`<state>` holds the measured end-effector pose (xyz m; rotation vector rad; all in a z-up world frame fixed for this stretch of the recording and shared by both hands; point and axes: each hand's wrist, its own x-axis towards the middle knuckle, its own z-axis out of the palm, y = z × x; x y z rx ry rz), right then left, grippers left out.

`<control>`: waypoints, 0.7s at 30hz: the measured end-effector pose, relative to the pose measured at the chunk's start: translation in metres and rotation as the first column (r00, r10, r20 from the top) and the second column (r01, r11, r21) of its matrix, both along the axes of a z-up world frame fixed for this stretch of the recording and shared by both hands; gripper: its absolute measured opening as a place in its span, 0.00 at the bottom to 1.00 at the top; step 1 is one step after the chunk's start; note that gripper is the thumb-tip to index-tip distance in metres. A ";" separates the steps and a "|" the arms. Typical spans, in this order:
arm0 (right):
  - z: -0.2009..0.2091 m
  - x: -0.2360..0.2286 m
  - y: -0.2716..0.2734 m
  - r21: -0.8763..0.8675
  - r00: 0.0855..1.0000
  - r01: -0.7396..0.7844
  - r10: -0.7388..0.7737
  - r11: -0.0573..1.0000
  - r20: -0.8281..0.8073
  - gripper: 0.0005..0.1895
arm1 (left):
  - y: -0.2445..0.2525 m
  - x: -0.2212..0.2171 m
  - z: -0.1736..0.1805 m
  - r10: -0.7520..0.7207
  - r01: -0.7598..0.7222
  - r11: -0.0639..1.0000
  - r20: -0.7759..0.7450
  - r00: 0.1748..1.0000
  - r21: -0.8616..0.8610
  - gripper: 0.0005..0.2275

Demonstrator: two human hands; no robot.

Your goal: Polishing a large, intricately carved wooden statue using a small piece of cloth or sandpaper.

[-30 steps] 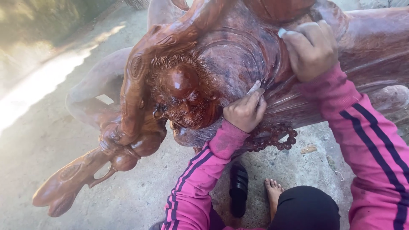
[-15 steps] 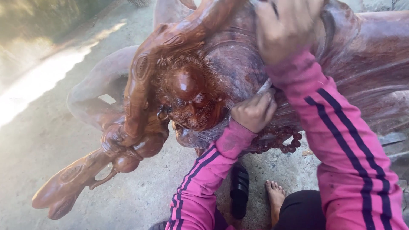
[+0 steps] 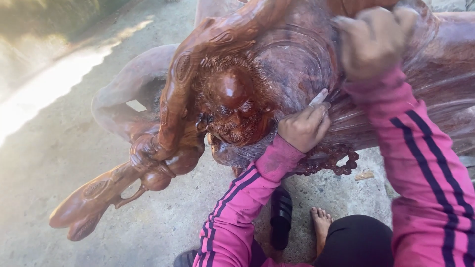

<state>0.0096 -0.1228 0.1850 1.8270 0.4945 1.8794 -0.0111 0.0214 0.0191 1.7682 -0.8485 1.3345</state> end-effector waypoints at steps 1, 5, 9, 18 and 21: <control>-0.013 0.003 -0.023 0.032 0.998 -0.047 0.048 0.998 -0.045 0.10 | 0.001 -0.001 -0.001 -0.012 0.012 1.000 -0.002 1.000 0.010 0.05; 0.013 -0.007 -0.006 -0.059 0.991 -0.098 0.092 0.993 -0.098 0.12 | -0.006 0.003 -0.011 -0.002 0.002 0.999 -0.004 1.000 0.043 0.04; 0.009 -0.005 -0.018 -0.038 0.991 -0.081 0.076 0.996 -0.112 0.13 | -0.012 0.006 -0.019 0.031 -0.031 0.998 -0.006 0.999 0.055 0.04; 0.006 -0.006 -0.013 -0.035 0.975 0.014 -0.022 0.999 -0.222 0.23 | 0.011 -0.012 0.006 -0.162 0.193 0.966 -0.181 0.970 0.171 0.05; 0.001 -0.011 -0.015 -0.013 0.971 0.015 -0.018 1.000 -0.238 0.22 | 0.008 -0.009 0.003 -0.167 0.198 0.965 -0.178 0.970 0.175 0.07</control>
